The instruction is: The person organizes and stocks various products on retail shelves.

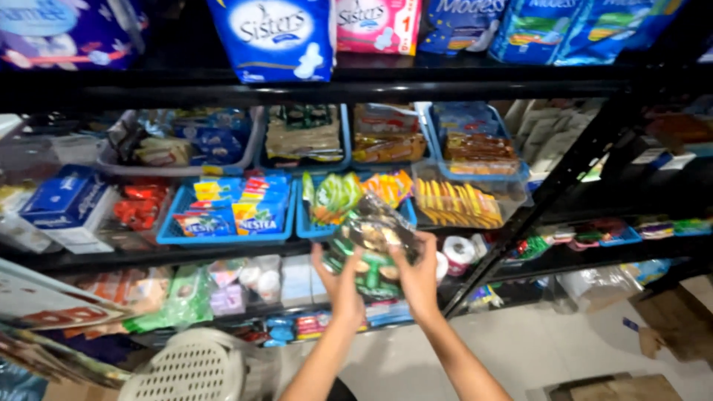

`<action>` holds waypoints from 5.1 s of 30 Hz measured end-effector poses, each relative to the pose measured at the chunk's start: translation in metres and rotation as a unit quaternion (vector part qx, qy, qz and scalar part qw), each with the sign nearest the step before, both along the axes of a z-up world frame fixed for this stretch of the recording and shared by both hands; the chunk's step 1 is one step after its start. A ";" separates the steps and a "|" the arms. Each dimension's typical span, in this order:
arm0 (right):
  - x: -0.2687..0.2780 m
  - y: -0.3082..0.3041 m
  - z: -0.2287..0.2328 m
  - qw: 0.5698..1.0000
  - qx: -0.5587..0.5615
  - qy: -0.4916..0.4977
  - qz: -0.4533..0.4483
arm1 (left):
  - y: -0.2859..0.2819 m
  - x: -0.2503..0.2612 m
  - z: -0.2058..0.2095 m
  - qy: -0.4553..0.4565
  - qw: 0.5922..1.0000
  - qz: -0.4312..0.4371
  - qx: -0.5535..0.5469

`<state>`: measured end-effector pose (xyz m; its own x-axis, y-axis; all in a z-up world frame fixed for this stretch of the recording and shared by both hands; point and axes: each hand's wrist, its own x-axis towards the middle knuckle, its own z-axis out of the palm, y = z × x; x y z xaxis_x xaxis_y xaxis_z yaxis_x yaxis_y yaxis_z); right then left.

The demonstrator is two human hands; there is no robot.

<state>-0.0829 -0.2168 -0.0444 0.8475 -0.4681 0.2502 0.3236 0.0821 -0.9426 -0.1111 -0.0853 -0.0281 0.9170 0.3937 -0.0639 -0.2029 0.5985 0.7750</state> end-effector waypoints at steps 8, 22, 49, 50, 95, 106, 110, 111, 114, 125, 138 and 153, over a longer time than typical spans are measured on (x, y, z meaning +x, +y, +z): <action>-0.037 0.009 0.037 0.963 0.133 0.034 0.231 | -0.015 0.006 -0.018 -0.003 0.999 0.028 -0.027; -0.023 -0.044 0.024 0.946 -0.037 0.155 0.283 | 0.025 0.033 -0.043 0.004 0.972 -0.214 0.095; -0.056 0.027 -0.002 0.986 -0.069 0.025 0.148 | -0.022 0.005 -0.029 0.092 0.988 0.011 -0.123; -0.056 0.027 -0.007 0.972 -0.156 -0.001 0.175 | -0.017 0.006 -0.025 0.105 0.982 0.012 -0.158; 0.070 -0.225 0.119 0.631 -0.767 -0.039 -0.106 | 0.060 0.019 -0.038 0.168 0.969 0.038 -0.180; 0.028 -0.103 0.178 0.687 -0.713 -0.143 -0.012 | 0.069 0.009 -0.085 0.144 0.906 -0.142 -0.372; 0.038 -0.023 0.170 0.720 -0.651 -0.237 0.047 | 0.092 0.003 -0.073 0.006 0.812 -0.086 -0.578; 0.039 -0.007 0.169 0.719 -0.648 -0.245 0.055 | 0.098 0.000 -0.065 -0.001 0.813 -0.078 -0.578; 0.042 0.041 0.168 0.743 -0.607 -0.269 0.085 | 0.118 -0.009 -0.035 -0.073 0.806 -0.052 -0.585; 0.078 0.162 0.198 0.739 -0.541 -0.279 0.290 | 0.217 -0.007 -0.059 -0.219 0.895 -0.007 -0.389; 0.398 0.222 0.057 0.815 -0.314 0.064 0.483 | 0.278 0.011 0.001 -0.341 0.871 -0.135 -0.327; 0.382 0.189 0.113 0.735 -0.392 -0.142 0.534 | 0.279 0.062 -0.031 -0.123 0.933 -0.069 -0.332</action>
